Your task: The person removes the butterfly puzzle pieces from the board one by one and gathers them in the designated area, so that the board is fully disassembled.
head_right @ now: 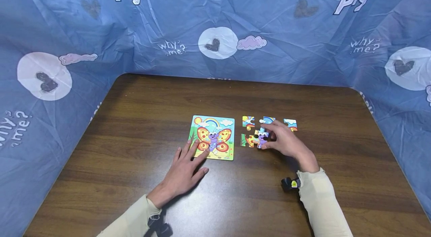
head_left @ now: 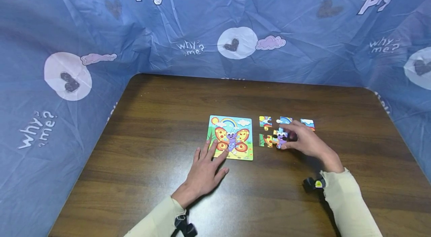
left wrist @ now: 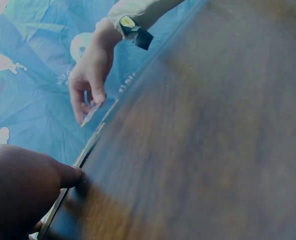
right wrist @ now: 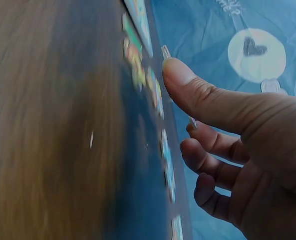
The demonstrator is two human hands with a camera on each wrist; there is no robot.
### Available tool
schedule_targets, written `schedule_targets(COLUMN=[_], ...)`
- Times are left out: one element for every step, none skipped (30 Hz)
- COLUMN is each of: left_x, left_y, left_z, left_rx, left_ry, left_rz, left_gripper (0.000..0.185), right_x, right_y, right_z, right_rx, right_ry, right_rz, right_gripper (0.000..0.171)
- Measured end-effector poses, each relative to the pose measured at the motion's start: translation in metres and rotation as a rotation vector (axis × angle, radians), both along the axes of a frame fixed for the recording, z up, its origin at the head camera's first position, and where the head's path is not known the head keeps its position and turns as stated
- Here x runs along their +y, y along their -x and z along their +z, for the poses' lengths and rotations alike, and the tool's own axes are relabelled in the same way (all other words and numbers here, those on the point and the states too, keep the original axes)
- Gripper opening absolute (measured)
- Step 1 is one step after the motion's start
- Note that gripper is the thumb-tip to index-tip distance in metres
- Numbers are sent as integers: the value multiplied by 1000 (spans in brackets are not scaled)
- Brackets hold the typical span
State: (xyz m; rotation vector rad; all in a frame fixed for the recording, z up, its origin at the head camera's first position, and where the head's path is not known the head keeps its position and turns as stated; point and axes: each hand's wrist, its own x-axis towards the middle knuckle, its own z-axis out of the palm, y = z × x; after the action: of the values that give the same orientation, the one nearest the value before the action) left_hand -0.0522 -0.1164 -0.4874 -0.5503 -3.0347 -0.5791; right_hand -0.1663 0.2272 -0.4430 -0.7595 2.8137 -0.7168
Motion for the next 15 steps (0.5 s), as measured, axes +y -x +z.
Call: schedule_targets(left_x=[0, 0, 0, 0, 0, 0, 0, 0, 0, 0, 0, 0, 0, 0, 0], left_y=[0, 0, 0, 0, 0, 0, 0, 0, 0, 0, 0, 0, 0, 0, 0], left_z=[0, 0, 0, 0, 0, 0, 0, 0, 0, 0, 0, 0, 0, 0, 0], left_rx=[1, 3, 3, 4, 5, 5, 6, 6, 6, 6, 6, 7, 7, 7, 7], left_ry=[-1, -1, -3, -4, -5, -6, -6, -6, -6, -5, -4, -4, -2, -1, 1], left_rz=[0, 0, 0, 0, 1, 1, 2, 2, 2, 2, 2, 1, 1, 1, 1], left_gripper=[56, 56, 56, 56, 56, 56, 56, 56, 56, 56, 56, 56, 56, 56, 56], right_x=[3, 7, 10, 13, 15, 17, 19, 21, 23, 24, 25, 26, 27, 28, 29], right_y=[0, -1, -1, -1, -1, -1, -1, -1, -1, 0, 0, 0, 0, 0, 0], right_z=[-1, -2, -3, -4, -5, -6, -7, -8, -8, -9, -9, -10, -10, -11, -11], right_rx=[7, 16, 23, 34, 45, 53, 61, 64, 67, 72, 78, 82, 85, 88, 92], right_ry=[3, 2, -1, -6, -9, -8, -8, -12, -15, -19, -22, -26, -31, -36, -40], right_rz=[5, 7, 7, 9, 10, 13, 17, 21, 26, 32, 39, 47, 53, 61, 66], right_gripper=[68, 68, 68, 67, 67, 67, 67, 66, 65, 65, 65, 65, 65, 66, 66])
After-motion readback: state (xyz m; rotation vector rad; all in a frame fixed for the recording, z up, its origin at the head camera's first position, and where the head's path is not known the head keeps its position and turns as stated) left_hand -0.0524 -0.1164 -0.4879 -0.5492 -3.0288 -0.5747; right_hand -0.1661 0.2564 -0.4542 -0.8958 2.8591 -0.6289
